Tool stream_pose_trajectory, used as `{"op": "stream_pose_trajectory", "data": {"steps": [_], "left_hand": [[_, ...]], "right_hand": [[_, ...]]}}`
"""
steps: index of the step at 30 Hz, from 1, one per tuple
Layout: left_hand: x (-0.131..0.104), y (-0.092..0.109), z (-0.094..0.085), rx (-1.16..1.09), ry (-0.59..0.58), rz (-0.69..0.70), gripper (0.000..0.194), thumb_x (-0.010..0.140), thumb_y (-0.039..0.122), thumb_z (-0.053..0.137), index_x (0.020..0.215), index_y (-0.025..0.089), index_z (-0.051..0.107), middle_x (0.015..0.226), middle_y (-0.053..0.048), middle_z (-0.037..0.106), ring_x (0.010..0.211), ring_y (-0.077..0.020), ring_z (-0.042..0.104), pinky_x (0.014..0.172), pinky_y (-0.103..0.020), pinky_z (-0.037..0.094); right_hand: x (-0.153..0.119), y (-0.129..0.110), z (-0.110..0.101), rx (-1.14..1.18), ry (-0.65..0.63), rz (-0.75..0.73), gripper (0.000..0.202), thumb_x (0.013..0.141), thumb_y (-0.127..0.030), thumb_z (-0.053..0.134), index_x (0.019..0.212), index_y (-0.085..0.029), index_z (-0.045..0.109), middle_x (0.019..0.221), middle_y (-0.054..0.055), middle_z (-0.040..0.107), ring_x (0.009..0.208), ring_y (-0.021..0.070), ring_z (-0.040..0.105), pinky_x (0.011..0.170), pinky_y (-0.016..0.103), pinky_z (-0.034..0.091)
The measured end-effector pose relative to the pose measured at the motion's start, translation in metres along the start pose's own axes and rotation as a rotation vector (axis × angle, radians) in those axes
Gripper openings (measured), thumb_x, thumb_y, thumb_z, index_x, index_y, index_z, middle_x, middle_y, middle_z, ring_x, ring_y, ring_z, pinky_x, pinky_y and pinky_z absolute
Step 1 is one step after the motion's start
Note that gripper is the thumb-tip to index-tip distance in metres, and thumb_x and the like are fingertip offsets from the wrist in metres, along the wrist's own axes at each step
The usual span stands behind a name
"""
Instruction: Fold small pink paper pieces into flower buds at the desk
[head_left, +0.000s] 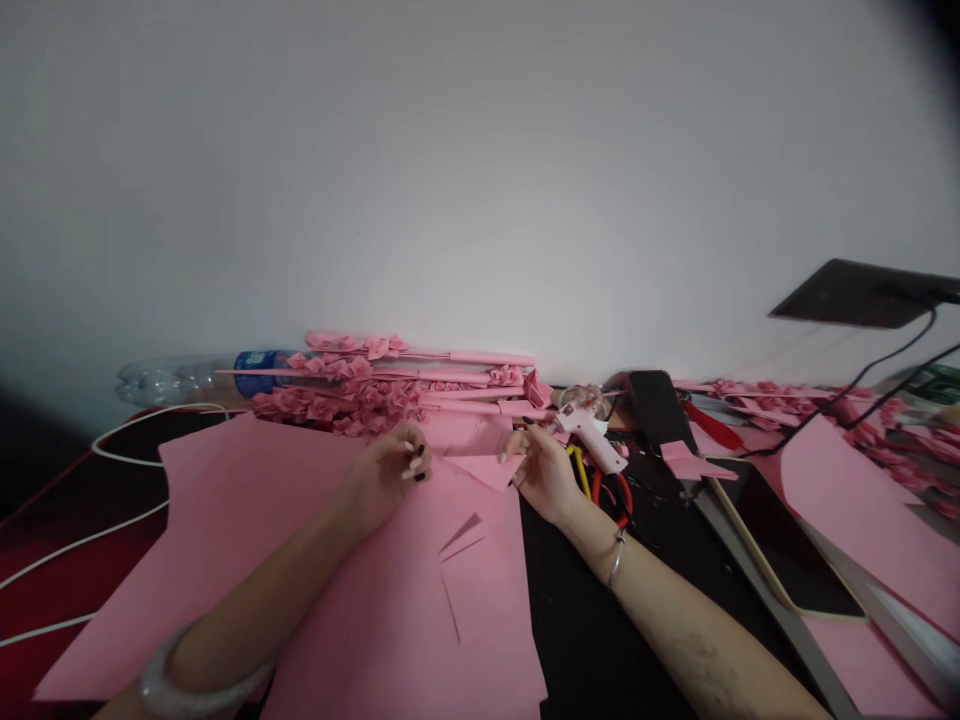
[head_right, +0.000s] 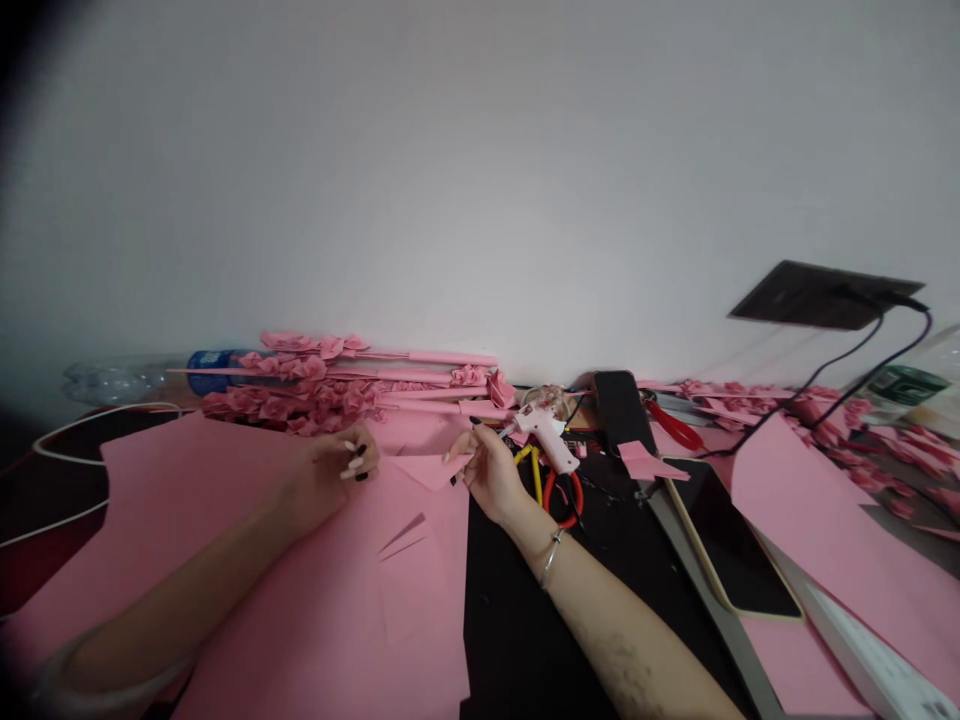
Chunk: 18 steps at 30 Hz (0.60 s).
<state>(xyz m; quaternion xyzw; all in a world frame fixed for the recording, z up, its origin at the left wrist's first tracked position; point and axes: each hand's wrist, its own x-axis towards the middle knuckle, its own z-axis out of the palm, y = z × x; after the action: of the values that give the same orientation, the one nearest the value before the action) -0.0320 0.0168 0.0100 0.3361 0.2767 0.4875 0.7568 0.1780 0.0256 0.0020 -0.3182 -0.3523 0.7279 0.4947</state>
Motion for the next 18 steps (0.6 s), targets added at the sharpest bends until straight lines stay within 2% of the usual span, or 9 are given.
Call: {"op": "stream_pose_trajectory", "data": {"steps": [3, 5, 7, 12, 18], "left_hand": [[-0.001, -0.002, 0.002, 0.273, 0.054, 0.165, 0.010, 0.068, 0.018, 0.059, 0.076, 0.015, 0.062, 0.060, 0.001, 0.052, 0.052, -0.0094, 0.042, 0.050, -0.021, 0.033], [-0.002, -0.005, 0.004, 0.515, 0.024, 0.144, 0.019, 0.077, 0.024, 0.057, 0.094, 0.017, 0.063, 0.064, 0.000, 0.054, 0.056, -0.0110, 0.046, 0.054, -0.023, 0.035], [-0.002, -0.008, 0.004, 0.569, 0.007, 0.120, 0.022, 0.082, 0.030, 0.053, 0.096, 0.017, 0.063, 0.062, 0.001, 0.054, 0.054, -0.0109, 0.045, 0.053, -0.023, 0.035], [0.000, -0.015, 0.000, 0.380, 0.017, 0.047, 0.017, 0.077, 0.029, 0.062, 0.069, 0.015, 0.065, 0.062, 0.000, 0.055, 0.053, -0.0082, 0.045, 0.053, -0.021, 0.035], [0.001, -0.011, 0.001, 0.151, 0.093, 0.025, 0.013, 0.072, 0.023, 0.068, 0.065, 0.013, 0.064, 0.064, 0.000, 0.058, 0.051, -0.0059, 0.048, 0.052, -0.019, 0.038]], "right_hand": [[0.000, 0.000, 0.000, -0.012, 0.018, -0.012, 0.040, 0.074, -0.043, 0.050, 0.052, -0.013, 0.063, 0.050, 0.004, 0.057, 0.044, 0.0102, 0.043, 0.041, 0.020, 0.035], [0.000, 0.001, 0.001, -0.036, 0.004, -0.017, 0.039, 0.074, -0.043, 0.050, 0.053, -0.013, 0.064, 0.051, 0.005, 0.057, 0.044, 0.0104, 0.043, 0.042, 0.020, 0.035], [-0.001, 0.001, 0.002, -0.069, -0.023, -0.013, 0.038, 0.074, -0.043, 0.050, 0.052, -0.014, 0.063, 0.052, 0.005, 0.057, 0.045, 0.0112, 0.044, 0.043, 0.021, 0.036], [-0.002, 0.003, 0.002, -0.086, -0.082, -0.010, 0.040, 0.076, -0.043, 0.048, 0.053, -0.014, 0.062, 0.051, 0.005, 0.058, 0.046, 0.0115, 0.046, 0.044, 0.021, 0.037], [0.000, 0.001, -0.002, -0.012, -0.049, 0.015, 0.040, 0.077, -0.040, 0.048, 0.052, -0.013, 0.062, 0.046, 0.004, 0.056, 0.042, 0.0105, 0.049, 0.041, 0.020, 0.037]]}}
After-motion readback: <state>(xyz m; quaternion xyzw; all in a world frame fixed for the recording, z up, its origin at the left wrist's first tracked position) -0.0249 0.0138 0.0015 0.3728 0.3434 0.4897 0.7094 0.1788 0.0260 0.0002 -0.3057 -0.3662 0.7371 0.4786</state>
